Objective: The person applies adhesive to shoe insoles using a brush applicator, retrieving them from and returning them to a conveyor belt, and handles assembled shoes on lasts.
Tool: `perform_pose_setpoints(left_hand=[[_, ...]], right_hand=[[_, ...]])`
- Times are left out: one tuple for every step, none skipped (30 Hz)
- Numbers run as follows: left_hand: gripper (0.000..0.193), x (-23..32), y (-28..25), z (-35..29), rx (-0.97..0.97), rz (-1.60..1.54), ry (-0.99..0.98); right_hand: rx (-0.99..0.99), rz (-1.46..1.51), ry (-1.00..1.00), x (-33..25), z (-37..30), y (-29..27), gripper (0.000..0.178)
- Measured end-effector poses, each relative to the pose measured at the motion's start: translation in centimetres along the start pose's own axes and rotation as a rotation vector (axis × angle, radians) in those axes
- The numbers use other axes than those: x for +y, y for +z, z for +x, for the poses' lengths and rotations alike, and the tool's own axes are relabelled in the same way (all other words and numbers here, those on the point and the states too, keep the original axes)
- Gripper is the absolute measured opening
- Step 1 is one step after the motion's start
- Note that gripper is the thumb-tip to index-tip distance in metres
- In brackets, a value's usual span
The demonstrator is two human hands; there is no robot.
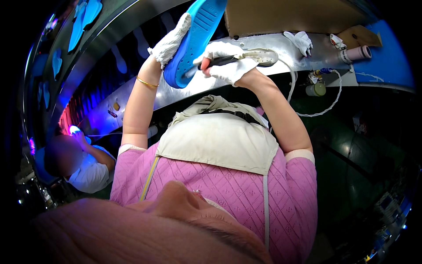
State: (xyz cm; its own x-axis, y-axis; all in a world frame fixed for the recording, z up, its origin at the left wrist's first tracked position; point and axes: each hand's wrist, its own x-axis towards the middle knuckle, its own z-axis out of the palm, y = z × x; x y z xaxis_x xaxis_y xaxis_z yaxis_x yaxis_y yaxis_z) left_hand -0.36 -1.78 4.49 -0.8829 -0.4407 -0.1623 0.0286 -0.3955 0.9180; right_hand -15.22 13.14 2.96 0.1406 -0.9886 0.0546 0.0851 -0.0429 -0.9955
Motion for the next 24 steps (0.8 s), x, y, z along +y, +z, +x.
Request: perform_pose_setpoints(left_hand=[[0.082, -0.1, -0.1, 0.4, 0.023, 0.017, -0.013], [0.082, -0.1, -0.3, 0.2, 0.048, 0.044, -0.028], [0.083, -0.1, -0.7, 0.1, 0.068, 0.074, -0.044], [0.083, -0.1, -1.0, 0.0, 0.086, 0.098, -0.056], [0.083, -0.1, -1.0, 0.1, 0.094, 0.113, -0.067], [0.083, -0.1, -1.0, 0.2, 0.103, 0.128, -0.073], [0.083, -0.1, -0.8, 0.3, 0.106, 0.14, -0.077], [0.083, -0.1, -0.8, 0.3, 0.115, 0.15, -0.083], [0.084, -0.2, -0.9, 0.2, 0.121, 0.162, -0.09], [0.084, -0.3, -0.9, 0.2, 0.132, 0.18, -0.095], [0.084, -0.2, -1.2, 0.1, 0.15, 0.204, -0.097], [0.084, -0.5, -1.3, -0.2, 0.176, 0.238, -0.102], [0.085, -1.2, -2.0, 0.1, 0.216, 0.33, -0.058], [0.086, -1.3, -2.0, 0.1, 0.201, 0.282, -0.077], [0.089, -1.1, -2.1, -0.2, 0.164, 0.157, -0.094], [0.091, -0.8, -2.2, -0.6, 0.118, 0.094, -0.019], [0.092, -0.6, -2.2, -0.9, 0.071, 0.03, 0.054], [0.091, 0.0, -1.7, -1.8, 0.117, -0.137, 0.209], [0.091, 0.5, -1.4, -2.5, 0.163, -0.305, 0.363], [0.091, 0.1, -2.6, -2.9, 0.164, -0.299, 0.365], [0.087, -0.7, -4.8, -3.6, 0.039, -0.51, 0.281], [0.083, -1.9, -6.9, -3.8, -0.098, -0.73, 0.191], [0.079, -2.4, -7.7, -3.8, -0.237, -0.946, 0.094], [0.076, -3.0, -6.0, -3.8, -0.191, -0.887, -0.044]], right_hand=[[0.092, -0.222, -0.042, 0.6, 0.0, -0.1, 0.008], [0.079, -0.341, -0.093, 0.7, 0.2, 0.2, 0.007], [0.068, -0.46, -0.142, 0.5, 0.4, 0.4, 0.006], [0.002, -0.495, -0.062, 0.1, 0.2, 0.4, 0.007], [0.023, -0.463, 0.03, 0.1, -0.2, 0.2, 0.008], [0.011, -0.406, -0.081, 0.0, -0.2, -0.5, 0.008], [-0.001, -0.348, -0.193, 0.0, 0.0, -1.3, 0.008], [0.058, -0.137, -0.164, 0.4, 0.2, -1.5, 0.008], [0.099, -0.112, -0.126, -0.1, 0.2, -1.7, 0.009], [0.102, -0.147, -0.117, 0.6, 0.3, -1.9, 0.01], [0.102, -0.179, -0.112, 0.8, 0.6, -1.8, 0.01], [0.078, -0.345, -0.132, 0.7, 0.5, -1.7, 0.01], [0.054, -0.51, -0.152, 0.5, 0.4, -1.6, 0.011], [0.029, -0.557, -0.108, 0.1, -0.1, -1.9, 0.011], [0.032, -0.57, -0.15, 0.2, -0.6, -2.4, 0.012], [0.043, -0.326, -0.153, 0.4, -0.9, -3.0, 0.012], [0.056, -0.083, -0.155, 0.4, -1.2, -3.6, 0.013], [0.122, -0.101, -0.178, -0.6, -1.7, -3.6, 0.012], [0.194, -0.123, -0.143, -1.0, -1.9, -3.6, 0.013], [0.221, -0.063, -0.16, -0.9, -2.0, -3.4, 0.015], [0.243, 0.004, -0.185, -0.8, -1.9, -3.1, 0.017], [0.244, 0.004, -0.19, -0.7, -2.1, -2.8, 0.017], [0.295, 0.041, -0.175, -0.5, -2.3, -2.5, 0.019], [0.351, 0.073, -0.156, 0.0, -2.6, -2.4, 0.022]])
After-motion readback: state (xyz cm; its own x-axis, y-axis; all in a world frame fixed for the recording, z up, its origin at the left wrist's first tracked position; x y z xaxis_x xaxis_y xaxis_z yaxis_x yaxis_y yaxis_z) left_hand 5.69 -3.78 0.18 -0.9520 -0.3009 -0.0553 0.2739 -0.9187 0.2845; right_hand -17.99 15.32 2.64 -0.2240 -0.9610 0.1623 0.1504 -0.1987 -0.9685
